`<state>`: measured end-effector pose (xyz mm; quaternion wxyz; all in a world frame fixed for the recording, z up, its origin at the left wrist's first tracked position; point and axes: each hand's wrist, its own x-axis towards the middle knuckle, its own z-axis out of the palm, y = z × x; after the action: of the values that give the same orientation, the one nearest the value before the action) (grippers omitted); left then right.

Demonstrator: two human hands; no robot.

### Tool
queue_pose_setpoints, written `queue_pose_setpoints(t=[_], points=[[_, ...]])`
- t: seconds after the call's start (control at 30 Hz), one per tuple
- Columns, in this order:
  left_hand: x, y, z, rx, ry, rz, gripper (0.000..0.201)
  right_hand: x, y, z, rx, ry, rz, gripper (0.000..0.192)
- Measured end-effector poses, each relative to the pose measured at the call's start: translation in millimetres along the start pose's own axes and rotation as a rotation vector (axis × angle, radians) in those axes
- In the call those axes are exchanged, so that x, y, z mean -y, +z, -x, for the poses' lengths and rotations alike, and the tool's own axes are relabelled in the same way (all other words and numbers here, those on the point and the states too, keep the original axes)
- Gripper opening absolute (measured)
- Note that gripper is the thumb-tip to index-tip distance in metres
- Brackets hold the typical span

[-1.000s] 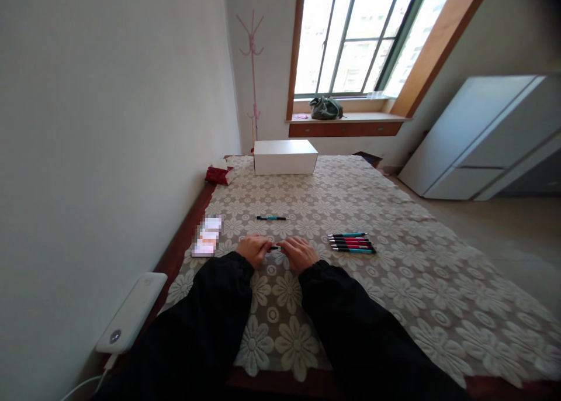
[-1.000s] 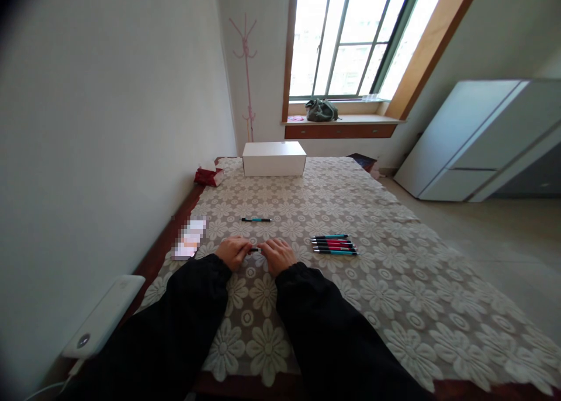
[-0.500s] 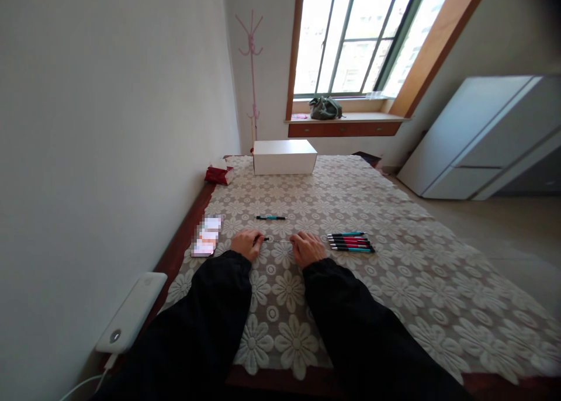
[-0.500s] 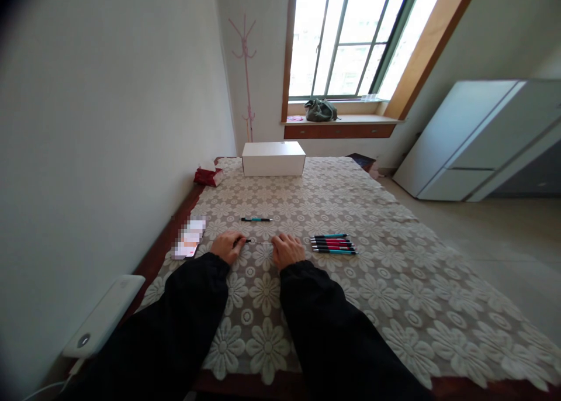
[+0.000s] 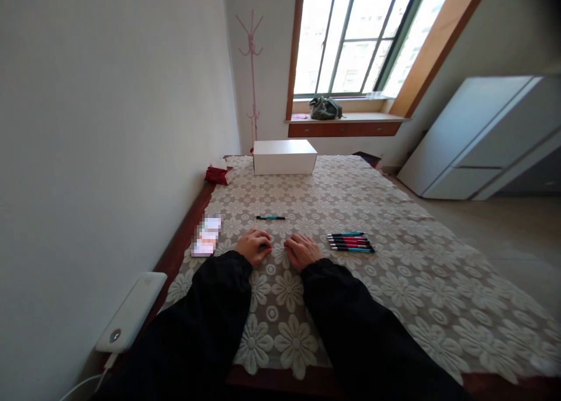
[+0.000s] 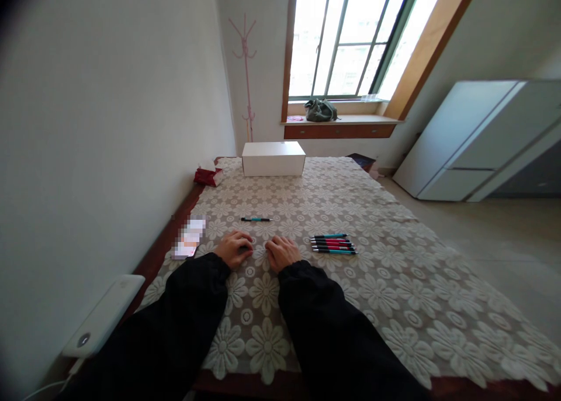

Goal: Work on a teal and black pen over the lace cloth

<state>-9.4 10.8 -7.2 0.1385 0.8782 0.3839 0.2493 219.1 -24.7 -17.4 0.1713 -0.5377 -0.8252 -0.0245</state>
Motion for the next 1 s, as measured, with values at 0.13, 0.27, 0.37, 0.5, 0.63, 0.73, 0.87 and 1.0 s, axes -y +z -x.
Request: queue_pose_setpoints(t=[0.13, 0.27, 0.37, 0.5, 0.63, 0.73, 0.87, 1.0], points=[[-1.1, -2.7, 1.7, 0.004, -0.034, -0.019, 0.007, -4.9, -4.3, -0.5, -0.014, 0.055, 0.047, 0.011], [-3.3, -3.6, 1.7, 0.009, -0.016, -0.012, 0.017, -1.5, -5.3, 0.0, -0.002, 0.006, 0.022, 0.012], [-2.9, -1.4, 0.4, 0.023, 0.03, 0.007, 0.016, 4.0, -4.7, 0.8, 0.022, -0.077, -0.018, 0.014], [0.5, 1.0, -0.4, 0.033, 0.047, 0.018, 0.013, -1.7, -5.4, 0.3, 0.043, -0.045, -0.038, 0.014], [1.7, 0.6, 0.2, 0.026, 0.046, 0.025, 0.009, -19.4, -5.9, -0.8, 0.061, 0.08, -0.046, 0.013], [0.1, -0.6, 0.6, 0.036, 0.062, 0.031, 0.008, -27.6, -3.0, -0.7, 0.054, 0.1, -0.057, 0.014], [-2.8, -2.9, 1.0, 0.05, 0.076, 0.033, 0.011, -31.8, 4.6, -0.8, 0.039, 0.029, -0.123, 0.018], [-3.5, -4.8, 1.8, 0.03, 0.069, 0.033, 0.012, -38.3, 9.9, -1.8, 0.007, -0.056, -0.207, 0.023]])
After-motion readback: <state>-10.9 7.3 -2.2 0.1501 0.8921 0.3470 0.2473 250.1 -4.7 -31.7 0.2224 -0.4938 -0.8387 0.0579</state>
